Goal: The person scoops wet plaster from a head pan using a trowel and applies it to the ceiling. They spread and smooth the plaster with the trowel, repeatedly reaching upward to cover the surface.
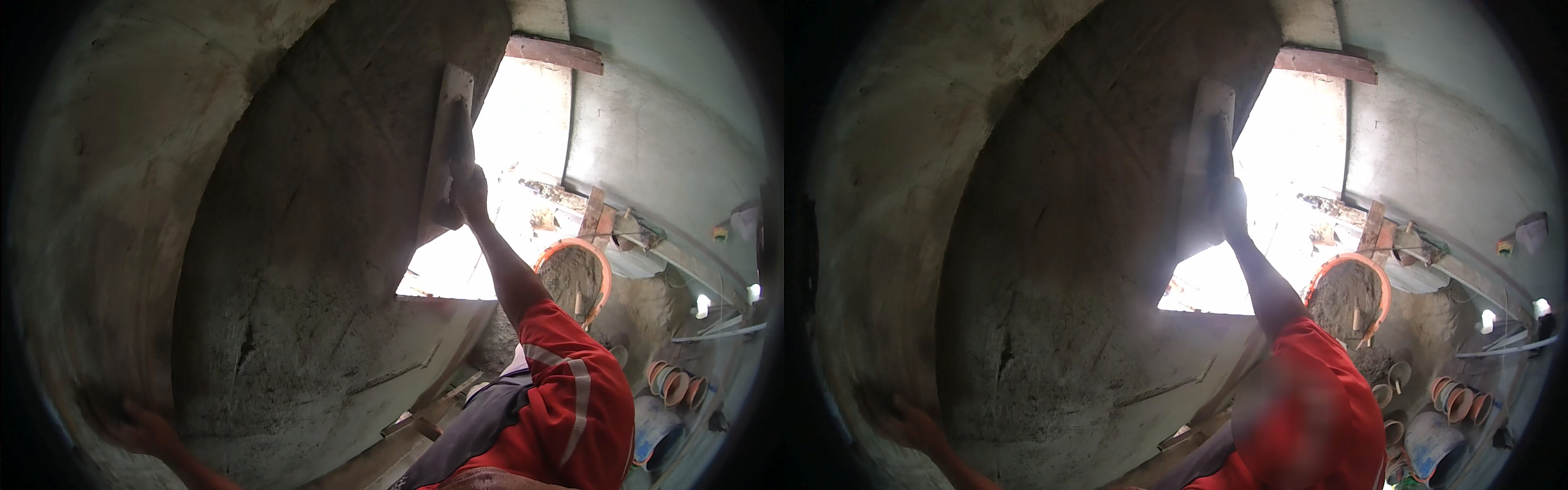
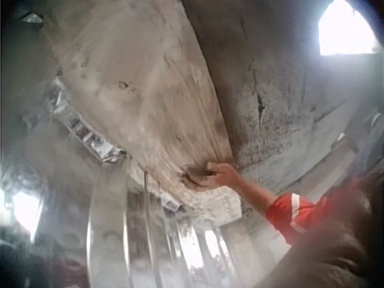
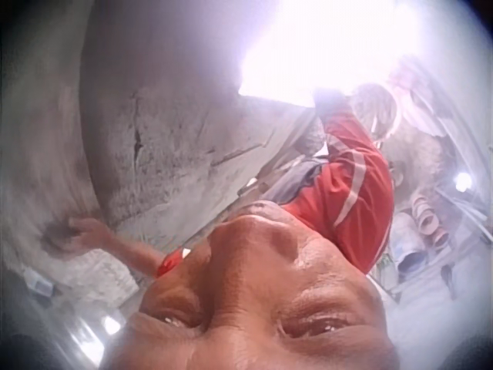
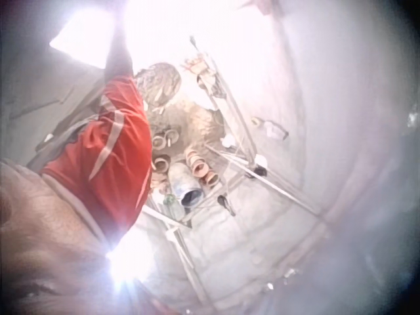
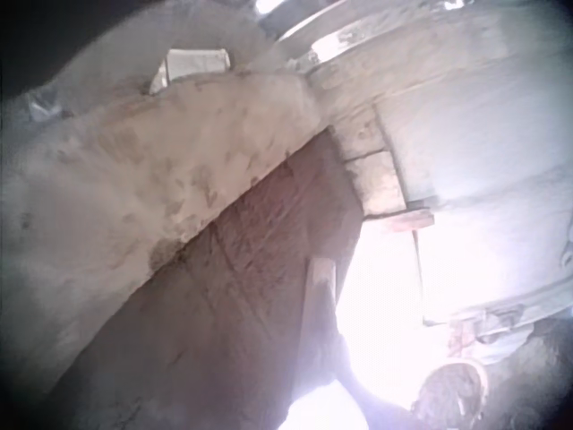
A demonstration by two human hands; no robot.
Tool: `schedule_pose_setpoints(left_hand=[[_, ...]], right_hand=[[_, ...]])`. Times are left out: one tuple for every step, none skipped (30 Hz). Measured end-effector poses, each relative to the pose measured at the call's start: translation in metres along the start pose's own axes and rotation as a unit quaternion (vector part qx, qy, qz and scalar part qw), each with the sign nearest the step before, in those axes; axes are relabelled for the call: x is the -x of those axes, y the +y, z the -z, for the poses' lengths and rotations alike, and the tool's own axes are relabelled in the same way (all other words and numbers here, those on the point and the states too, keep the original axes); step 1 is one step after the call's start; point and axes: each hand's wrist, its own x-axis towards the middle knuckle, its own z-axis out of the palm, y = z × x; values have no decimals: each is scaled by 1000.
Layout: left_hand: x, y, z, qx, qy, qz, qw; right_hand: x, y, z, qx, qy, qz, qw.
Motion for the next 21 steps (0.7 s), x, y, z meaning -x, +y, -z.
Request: schedule_pose_setpoints(left_hand=[[-3,-9,9,-25,-7,-11,1000],[-3,-8,11,-33,-11,-7,999],[-4,2,4,-28,-6,2,1000],[-7,9,-2,-24,-2,11,1000],[-8,11,-6,-13,2,-3,1000],[-9,9,-8,-3,4,-17,1000],[-6,5,-8,1,-3,-36,999],[-3,1,-10,-12,-1,-34,999],[-1,-1,-12,-24,4,-31,999],[1,-5,-14,-36,8,-28,999],[-7,3,-11,-23,24,-31,999],[-19,17,-6,-8,42,-33,999],[-21,23,-3,-2,41,-44,998],[-19,23,-2,-12,31,-48,998],[-13,19,0,-24,20,-53,998],[-12,18,1,-33,19,-54,998],[-12,18,0,-27,25,-41,998],[-11,20,-2,-22,30,-30,999],[-10,21,-2,-17,35,-19,999],[-12,22,0,-18,43,-27,999],[-18,25,2,-19,52,-36,998]], right_hand=[[0,-10,-10,-28,11,-4,1000],[-4,-15,-14,-52,33,-5,998],[-26,-15,-8,-9,42,49,998],[-49,-14,-3,33,50,102,993],[-50,-18,-4,33,49,116,992],[-49,-22,-8,33,45,128,990],[-23,-52,-22,-11,35,101,994],[-9,-60,-29,64,15,144,987],[4,-69,-33,135,2,190,972],[13,-59,-38,321,-31,287,902],[1,-21,-43,399,3,323,858],[-15,15,-46,471,46,355,806],[4,21,-54,421,17,353,836],[36,8,-61,335,-28,329,882],[77,-24,-59,223,-81,282,930],[102,-49,-54,153,-109,245,951],[121,-67,-50,92,-125,219,963],[128,-61,-47,105,-148,207,961],[134,-57,-44,123,-139,184,965],[137,-54,-41,139,-128,161,969],[135,-42,-41,50,-105,125,985]])
